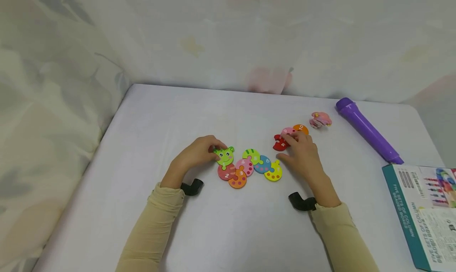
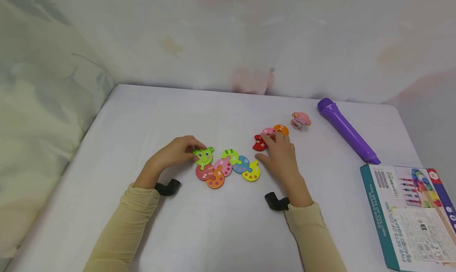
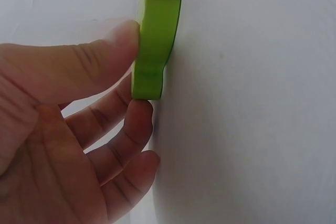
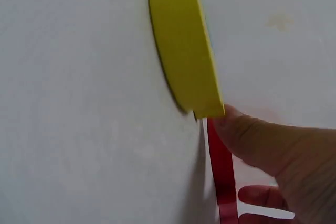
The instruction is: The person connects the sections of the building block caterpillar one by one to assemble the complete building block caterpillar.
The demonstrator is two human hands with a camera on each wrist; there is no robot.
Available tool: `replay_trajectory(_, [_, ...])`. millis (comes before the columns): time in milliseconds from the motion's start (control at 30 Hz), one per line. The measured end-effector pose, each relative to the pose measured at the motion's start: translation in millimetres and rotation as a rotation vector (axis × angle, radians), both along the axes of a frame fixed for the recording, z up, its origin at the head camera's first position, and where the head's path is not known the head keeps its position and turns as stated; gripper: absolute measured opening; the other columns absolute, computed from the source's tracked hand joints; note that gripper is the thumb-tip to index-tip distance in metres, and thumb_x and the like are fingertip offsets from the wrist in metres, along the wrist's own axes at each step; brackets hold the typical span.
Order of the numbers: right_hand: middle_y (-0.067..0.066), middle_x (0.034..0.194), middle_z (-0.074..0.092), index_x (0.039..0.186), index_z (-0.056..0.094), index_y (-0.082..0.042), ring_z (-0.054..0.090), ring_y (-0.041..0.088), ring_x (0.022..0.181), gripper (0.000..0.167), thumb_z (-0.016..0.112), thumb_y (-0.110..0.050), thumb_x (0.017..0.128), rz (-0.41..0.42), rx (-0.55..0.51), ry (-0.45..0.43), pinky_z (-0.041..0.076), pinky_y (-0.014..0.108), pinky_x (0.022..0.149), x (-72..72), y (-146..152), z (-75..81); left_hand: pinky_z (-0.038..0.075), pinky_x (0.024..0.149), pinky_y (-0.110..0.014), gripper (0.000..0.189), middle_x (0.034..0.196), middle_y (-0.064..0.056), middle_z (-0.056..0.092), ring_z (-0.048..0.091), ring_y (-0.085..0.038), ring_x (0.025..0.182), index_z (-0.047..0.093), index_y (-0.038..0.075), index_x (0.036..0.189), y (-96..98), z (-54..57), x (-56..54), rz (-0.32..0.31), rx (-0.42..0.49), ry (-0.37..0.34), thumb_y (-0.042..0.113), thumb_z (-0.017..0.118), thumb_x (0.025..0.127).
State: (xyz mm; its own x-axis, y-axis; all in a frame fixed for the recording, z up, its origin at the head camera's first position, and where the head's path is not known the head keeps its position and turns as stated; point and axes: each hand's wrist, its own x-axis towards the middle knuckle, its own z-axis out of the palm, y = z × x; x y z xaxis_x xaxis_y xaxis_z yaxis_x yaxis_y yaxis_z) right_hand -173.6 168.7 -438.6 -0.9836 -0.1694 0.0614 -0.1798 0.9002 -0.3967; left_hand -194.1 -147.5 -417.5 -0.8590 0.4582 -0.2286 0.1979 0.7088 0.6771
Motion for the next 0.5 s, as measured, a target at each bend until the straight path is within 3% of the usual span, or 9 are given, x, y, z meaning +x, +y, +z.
replay_trajectory(133, [0.021, 0.123, 0.043, 0.129, 0.053, -0.007, 0.035, 0.039, 0.112, 0.066, 0.077, -0.032, 0.073, 0.01, 0.038, -0.006, 0.035, 0.055, 0.087, -0.2, -5.2, 0.4, 0.04, 0.075, -0.03, 0.035, 0.1, -0.001, 0.058, 0.047, -0.018, 0.085, 0.066, 0.013, 0.113, 0.2, 0.3, 0.1, -0.003, -0.001, 0.004, 0.007, 0.071, 0.079])
replay_trajectory(500, [0.014, 0.106, 0.054, 0.104, 0.063, -0.008, 0.046, 0.033, 0.096, 0.038, 0.077, -0.028, 0.075, 0.041, 0.094, 0.007, 0.041, 0.051, 0.078, 6.5, -11.3, 7.0, 0.041, 0.073, -0.03, 0.034, 0.099, 0.0, 0.058, 0.047, -0.018, 0.084, 0.066, 0.013, 0.112, -0.7, -3.9, -0.7, -0.003, 0.005, 0.008, 0.007, 0.071, 0.079])
